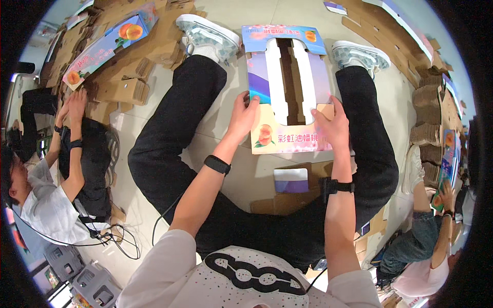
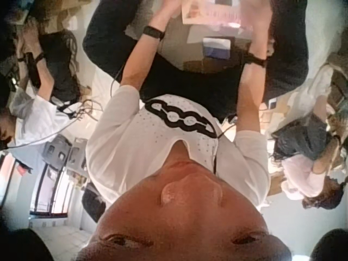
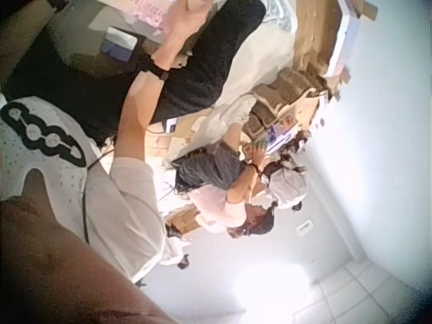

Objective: Assembling fruit packaging boxes from unfolded cardboard sheets.

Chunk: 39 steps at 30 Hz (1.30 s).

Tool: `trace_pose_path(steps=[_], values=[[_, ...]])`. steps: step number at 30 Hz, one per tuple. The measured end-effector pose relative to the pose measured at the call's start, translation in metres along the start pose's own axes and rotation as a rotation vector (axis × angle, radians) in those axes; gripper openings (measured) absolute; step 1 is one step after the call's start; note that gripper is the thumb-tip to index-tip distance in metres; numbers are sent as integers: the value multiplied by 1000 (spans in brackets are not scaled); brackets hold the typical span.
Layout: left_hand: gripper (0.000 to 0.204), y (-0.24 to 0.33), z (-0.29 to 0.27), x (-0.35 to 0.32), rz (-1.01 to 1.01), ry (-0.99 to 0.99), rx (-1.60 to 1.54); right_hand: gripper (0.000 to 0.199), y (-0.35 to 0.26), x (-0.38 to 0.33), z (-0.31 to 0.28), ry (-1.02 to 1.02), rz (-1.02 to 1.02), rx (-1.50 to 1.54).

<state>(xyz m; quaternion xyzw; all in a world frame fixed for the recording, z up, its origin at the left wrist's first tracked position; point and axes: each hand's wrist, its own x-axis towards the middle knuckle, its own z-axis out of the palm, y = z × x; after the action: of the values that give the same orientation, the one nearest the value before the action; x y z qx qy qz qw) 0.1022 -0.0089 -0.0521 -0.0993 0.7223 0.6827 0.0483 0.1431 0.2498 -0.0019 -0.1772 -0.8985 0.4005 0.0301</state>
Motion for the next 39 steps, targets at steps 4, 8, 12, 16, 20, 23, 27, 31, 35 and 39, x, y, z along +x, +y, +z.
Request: trace_pose_path(steps=[4, 8, 12, 16, 20, 23, 27, 31, 35, 39], values=[[45, 4, 12, -9, -61, 3, 63, 72, 0, 2, -2, 71, 0, -22], [47, -11, 20, -12, 24, -119, 166, 65, 4, 7, -1, 122, 6, -106], [38, -16, 33, -27, 97, -50, 81, 61, 17, 11, -5, 153, -64, -91], [34, -21, 48, -41, 109, 35, -55, 57, 12, 15, -14, 141, -10, -61], [32, -41, 57, -60, 158, 109, 49, 50, 15, 20, -14, 179, -92, -64], [37, -31, 58, -66, 4, 57, -173, 51, 27, 24, -11, 182, -128, -89], [49, 3, 38, -55, -157, 35, -272, 61, 25, 15, 0, 249, -168, -211], [63, 8, 3, -9, 191, 229, 227, 74, 24, 6, 0, 230, -155, -242], [65, 30, -16, 11, 397, 28, 417, 86, 30, 0, 0, 142, -156, -318], [67, 22, -14, 11, 339, -170, 283, 90, 21, -3, 0, 94, -75, -322]])
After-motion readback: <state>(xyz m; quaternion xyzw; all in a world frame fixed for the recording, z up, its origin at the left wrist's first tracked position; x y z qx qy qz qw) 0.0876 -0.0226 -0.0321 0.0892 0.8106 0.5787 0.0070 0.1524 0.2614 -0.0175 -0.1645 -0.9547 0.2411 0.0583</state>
